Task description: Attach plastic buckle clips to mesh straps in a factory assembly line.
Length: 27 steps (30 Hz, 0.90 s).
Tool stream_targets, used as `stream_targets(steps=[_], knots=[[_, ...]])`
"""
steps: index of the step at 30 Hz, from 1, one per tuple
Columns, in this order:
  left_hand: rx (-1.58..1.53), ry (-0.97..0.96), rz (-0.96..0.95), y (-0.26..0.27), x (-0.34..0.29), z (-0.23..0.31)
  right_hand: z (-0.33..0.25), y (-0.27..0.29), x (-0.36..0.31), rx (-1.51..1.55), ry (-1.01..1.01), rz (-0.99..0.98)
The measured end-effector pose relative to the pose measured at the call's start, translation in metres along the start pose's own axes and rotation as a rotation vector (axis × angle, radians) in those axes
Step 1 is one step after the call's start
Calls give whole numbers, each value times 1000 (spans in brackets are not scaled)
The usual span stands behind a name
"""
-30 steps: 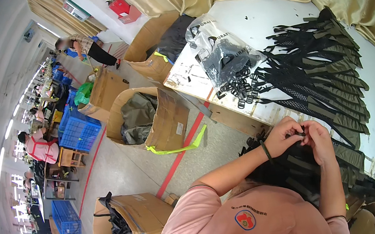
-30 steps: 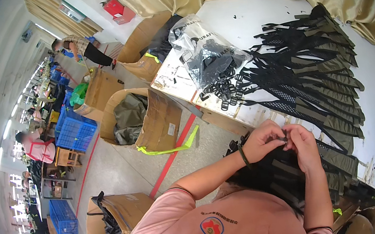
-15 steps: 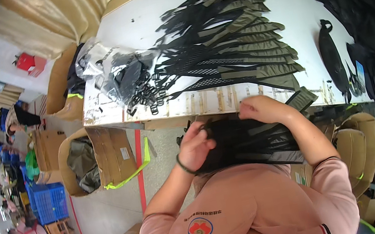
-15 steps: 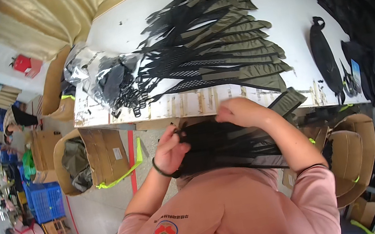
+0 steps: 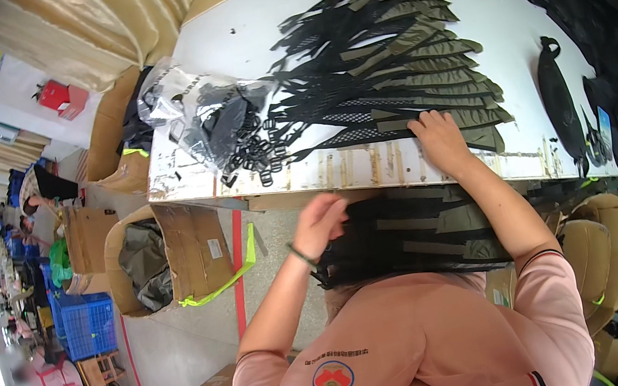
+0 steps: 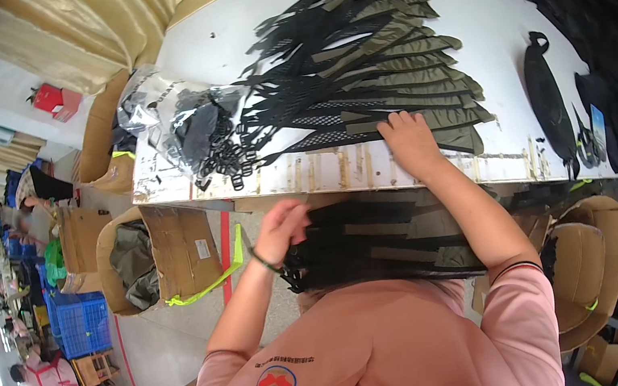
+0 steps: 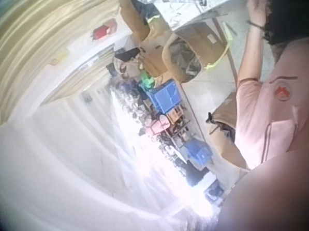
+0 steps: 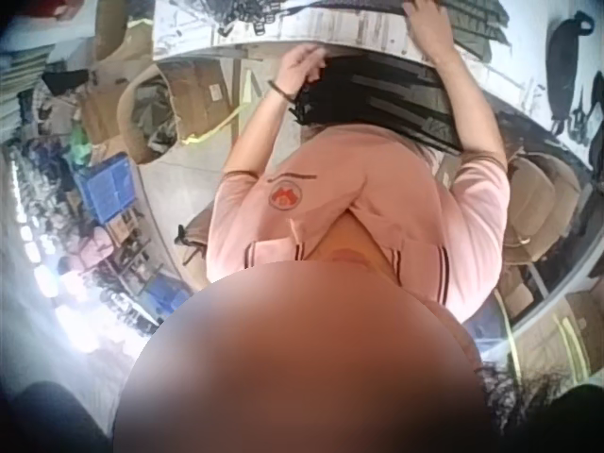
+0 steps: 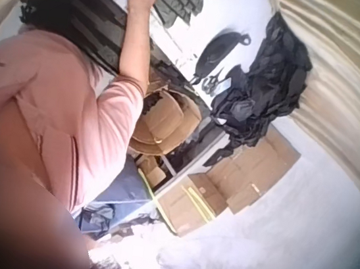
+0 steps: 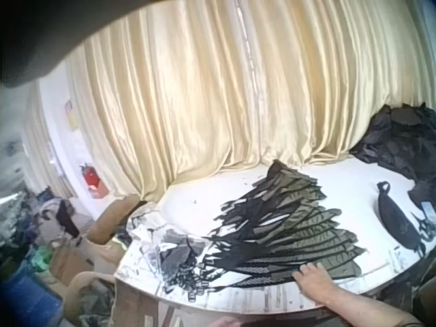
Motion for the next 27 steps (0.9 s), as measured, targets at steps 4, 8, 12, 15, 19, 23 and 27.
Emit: stream_targets(steps=[4, 8, 12, 15, 19, 23, 27], knots=[[-298, 139, -125, -25, 39, 4, 5, 3, -7, 116, 31, 23], [-688, 161, -49, -17, 76, -7, -5, 35, -21, 301, -2, 38], [-760, 66, 23, -3, 95, -21, 7, 45, -53, 340, -25, -14], [-679, -31, 8, 3, 93, -22, 16, 45, -70, 305, -71, -74], [-552, -78, 63, -2, 75, 1, 18, 43, -79, 293, -107, -49], [-503, -210, 10, -2, 67, 10, 15, 41, -77, 279, -136, -54], [-65, -359, 41, 4, 64, 5, 16, 39, -78, 289, -141, -49]])
Point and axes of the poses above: each hand's wrist, its own x-axis towards the middle knuckle, its own y-axis out of the back of the hand, z = x × y, the point moved 1 cm from there along x, towards the middle knuckle, and after that the axes turned 11 degrees about x, right-handed, at the moved point
